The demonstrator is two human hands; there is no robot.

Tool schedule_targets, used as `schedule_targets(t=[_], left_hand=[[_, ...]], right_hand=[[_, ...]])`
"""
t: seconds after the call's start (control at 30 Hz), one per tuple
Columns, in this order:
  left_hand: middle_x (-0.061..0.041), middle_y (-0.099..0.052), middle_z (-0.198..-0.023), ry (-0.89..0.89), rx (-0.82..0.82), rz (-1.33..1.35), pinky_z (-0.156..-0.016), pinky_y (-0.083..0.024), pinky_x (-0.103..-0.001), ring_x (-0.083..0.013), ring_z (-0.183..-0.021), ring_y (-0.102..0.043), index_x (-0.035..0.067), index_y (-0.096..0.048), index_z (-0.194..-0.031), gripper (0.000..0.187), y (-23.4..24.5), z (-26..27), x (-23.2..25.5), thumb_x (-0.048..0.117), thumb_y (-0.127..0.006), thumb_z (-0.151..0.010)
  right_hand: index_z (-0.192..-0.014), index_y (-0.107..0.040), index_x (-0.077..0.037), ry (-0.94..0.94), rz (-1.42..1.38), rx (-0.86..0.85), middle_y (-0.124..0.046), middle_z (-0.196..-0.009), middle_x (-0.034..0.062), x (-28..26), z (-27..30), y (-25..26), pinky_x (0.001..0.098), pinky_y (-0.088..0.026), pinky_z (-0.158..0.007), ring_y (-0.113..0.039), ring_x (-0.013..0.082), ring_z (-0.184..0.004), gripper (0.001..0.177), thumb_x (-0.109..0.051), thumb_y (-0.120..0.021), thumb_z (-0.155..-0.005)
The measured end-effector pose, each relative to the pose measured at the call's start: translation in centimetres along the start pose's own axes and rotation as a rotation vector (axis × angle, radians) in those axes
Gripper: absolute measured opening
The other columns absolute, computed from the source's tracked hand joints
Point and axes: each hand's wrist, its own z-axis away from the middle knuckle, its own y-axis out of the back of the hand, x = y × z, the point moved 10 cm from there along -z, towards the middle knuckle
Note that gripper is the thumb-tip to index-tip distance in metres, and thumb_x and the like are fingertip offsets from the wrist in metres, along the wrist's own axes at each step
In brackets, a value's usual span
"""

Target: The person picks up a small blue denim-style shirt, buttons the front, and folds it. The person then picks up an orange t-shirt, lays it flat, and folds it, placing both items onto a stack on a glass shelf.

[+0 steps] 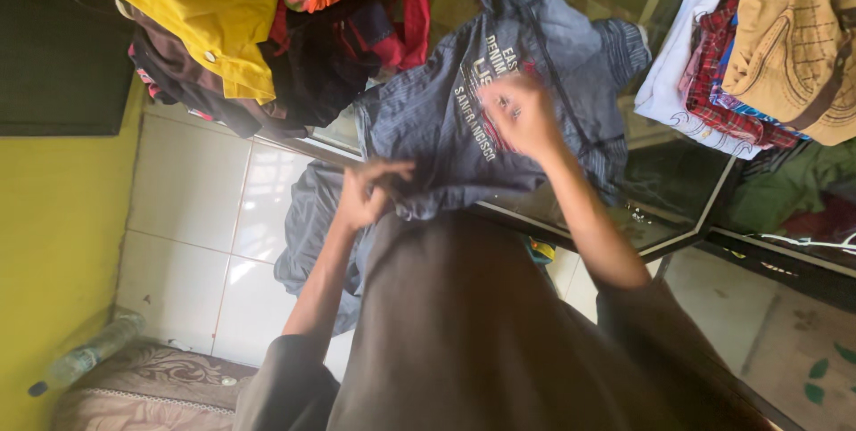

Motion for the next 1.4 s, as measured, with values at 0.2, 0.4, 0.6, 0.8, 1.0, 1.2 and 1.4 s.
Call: schedule_targets(t=[0.2, 0.4, 0.6, 0.8, 1.0, 1.2, 1.4], left_hand=[[-0.014, -0.073, -0.103, -0.026, 0.314, -0.585, -0.078, -0.054, -0.042, -0.0371, -0.091, -0.067, 0.004, -0.075, -0.105, 0.028, 2.4, -8.7, 4.4, 0.009, -0.072, -0.077], [-0.007, -0.073, -0.089, 0.164, 0.441, -0.655, -0.073, -0.054, -0.040, -0.0284, -0.084, -0.070, 0.010, -0.078, -0.088, 0.015, 5.2, -9.6, 1.2, 0.020, -0.085, -0.081], [-0.005, -0.074, -0.091, 0.171, 0.601, -0.688, -0.074, -0.055, -0.039, -0.0264, -0.086, -0.069, 0.015, -0.080, -0.090, 0.007, 8.0, -9.4, 1.1, 0.020, -0.083, -0.085], [-0.009, -0.065, -0.123, 0.074, 0.516, -0.802, -0.095, -0.050, -0.047, -0.0339, -0.115, -0.060, 0.013, -0.071, -0.116, 0.025, 4.4, -9.6, 3.4, 0.015, -0.078, -0.091], [-0.022, -0.028, -0.164, 0.065, 0.034, -0.785, -0.119, -0.022, -0.059, -0.0450, -0.150, -0.026, 0.013, -0.051, -0.150, 0.069, -4.9, -7.7, 1.9, 0.045, -0.071, -0.092], [-0.015, -0.024, -0.169, 0.081, -0.057, -0.787, -0.127, -0.017, -0.055, -0.0371, -0.156, -0.022, 0.015, -0.038, -0.160, 0.077, -2.9, -8.6, -0.5, 0.050, -0.065, -0.097], [-0.017, -0.036, -0.168, -0.091, -0.106, -0.655, -0.130, -0.024, -0.052, -0.0372, -0.158, -0.032, 0.014, -0.053, -0.152, 0.059, -3.4, -9.0, -0.2, 0.034, -0.071, -0.100]], right_hand=[[-0.122, -0.075, -0.010, 0.164, 0.636, 0.337, -0.058, -0.132, 0.0120, 4.7, -7.9, 4.7, 0.0477, -0.049, -0.098, -0.059, 0.0301, -0.115, 0.038, -0.011, -0.086, -0.085], [-0.098, -0.078, -0.010, -0.098, 0.620, 0.405, -0.068, -0.099, 0.0127, 16.0, -11.2, 8.4, 0.0451, -0.048, -0.086, -0.062, 0.0333, -0.098, 0.019, -0.018, -0.090, -0.085], [-0.099, -0.075, -0.011, -0.344, 0.412, 0.573, -0.071, -0.093, 0.0065, 21.2, -9.9, 12.7, 0.0359, -0.051, -0.085, -0.068, 0.0224, -0.089, 0.015, -0.024, -0.077, -0.105], [-0.127, -0.070, -0.010, 0.142, 0.714, 0.609, -0.057, -0.133, 0.0164, 8.5, -8.4, 9.4, 0.0480, -0.044, -0.103, -0.054, 0.0323, -0.119, 0.030, -0.019, -0.074, -0.099], [-0.152, -0.059, -0.022, 0.190, 0.640, -0.038, -0.030, -0.169, 0.0144, 8.3, -9.2, 1.4, 0.0524, -0.027, -0.123, -0.031, 0.0354, -0.155, 0.053, -0.029, -0.072, -0.101], [-0.160, -0.049, -0.025, -0.054, 0.683, 0.022, -0.025, -0.172, 0.0136, 12.9, -8.2, 5.4, 0.0531, -0.022, -0.126, -0.023, 0.0370, -0.158, 0.054, -0.033, -0.063, -0.109], [-0.155, -0.057, -0.017, -0.045, 0.617, 0.187, -0.036, -0.167, 0.0167, 11.8, -5.0, 8.6, 0.0540, -0.025, -0.124, -0.033, 0.0382, -0.154, 0.047, -0.022, -0.064, -0.109]])
